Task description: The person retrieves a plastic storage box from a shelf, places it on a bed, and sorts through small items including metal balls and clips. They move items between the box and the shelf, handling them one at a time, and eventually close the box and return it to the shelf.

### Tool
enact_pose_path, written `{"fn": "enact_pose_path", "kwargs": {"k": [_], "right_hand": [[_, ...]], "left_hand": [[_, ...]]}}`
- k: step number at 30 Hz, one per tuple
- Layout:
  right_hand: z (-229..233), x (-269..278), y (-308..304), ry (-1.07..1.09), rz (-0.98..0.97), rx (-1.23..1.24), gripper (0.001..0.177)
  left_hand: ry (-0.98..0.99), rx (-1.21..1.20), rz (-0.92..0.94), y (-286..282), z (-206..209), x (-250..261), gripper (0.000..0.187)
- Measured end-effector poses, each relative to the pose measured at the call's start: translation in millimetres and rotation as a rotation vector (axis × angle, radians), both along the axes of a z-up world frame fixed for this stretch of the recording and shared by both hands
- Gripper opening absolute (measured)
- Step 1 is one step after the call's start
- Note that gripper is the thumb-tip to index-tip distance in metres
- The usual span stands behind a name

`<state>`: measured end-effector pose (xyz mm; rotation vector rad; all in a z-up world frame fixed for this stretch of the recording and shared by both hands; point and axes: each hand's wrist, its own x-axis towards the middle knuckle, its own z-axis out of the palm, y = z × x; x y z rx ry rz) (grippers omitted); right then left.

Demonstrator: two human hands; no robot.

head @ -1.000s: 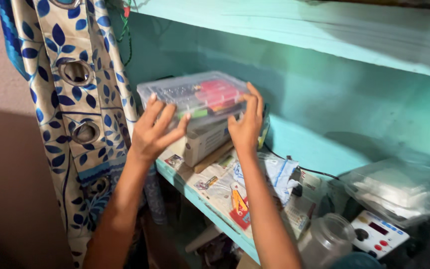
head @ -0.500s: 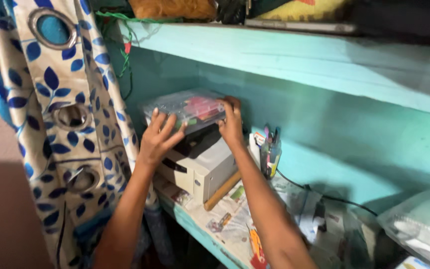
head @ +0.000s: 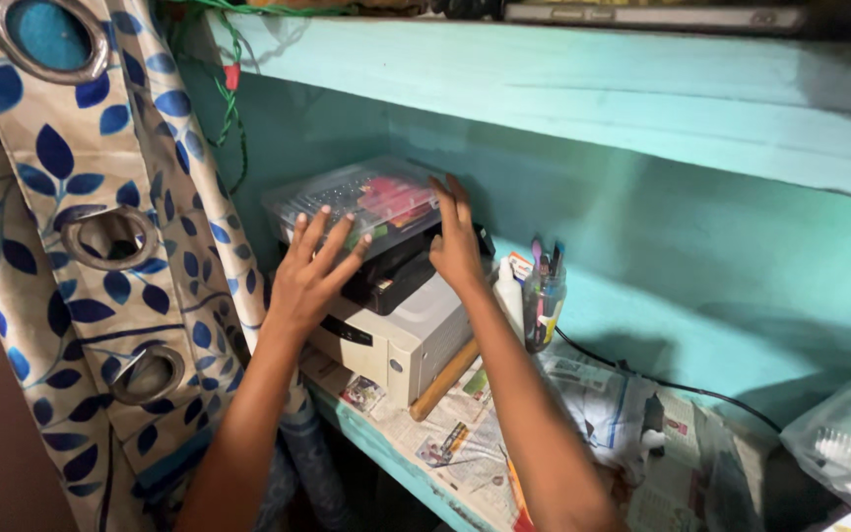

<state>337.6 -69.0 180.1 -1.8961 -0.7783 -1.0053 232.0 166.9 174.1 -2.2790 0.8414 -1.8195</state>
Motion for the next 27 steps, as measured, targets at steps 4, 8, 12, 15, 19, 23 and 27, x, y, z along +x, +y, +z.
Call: {"fn": "enact_pose_path", "kwargs": {"k": [4, 8, 12, 15, 19, 23, 27], "right_hand": [[-4, -25, -6, -0.024, 0.002, -0.027, 0.096], [-17, -56, -13, 0.003, -0.063, -0.026, 0.097], [-31, -101, -30, 0.016, -0.223, -0.057, 0.099], [-38, -140, -45, 0.262, -0.37, -0.172, 0.099], [-42, -188, -86, 0.302, -0.375, -0.27, 0.09], [-42, -235, -153, 0.212, -0.294, -0.26, 0.069], [-60, -285, -185, 0.207, -0.195, -0.113, 0.056]], "left_hand": [[0.069, -0.052, 0.047, -6, -4, -10, 0.049], [0.056, -0.09, 0.054, -15, -5, -25, 0.052], [0.021, -0.139, -0.048, -42, -13, -49, 0.05], [0.024, -0.19, -0.183, -82, -25, -69, 0.049], [0.103, -0.228, -0.385, -143, -45, -102, 0.045], [0.556, -0.299, -0.576, -189, -68, -132, 0.045], [1.021, -0.264, -0.528, -217, -109, -141, 0.042]]}}
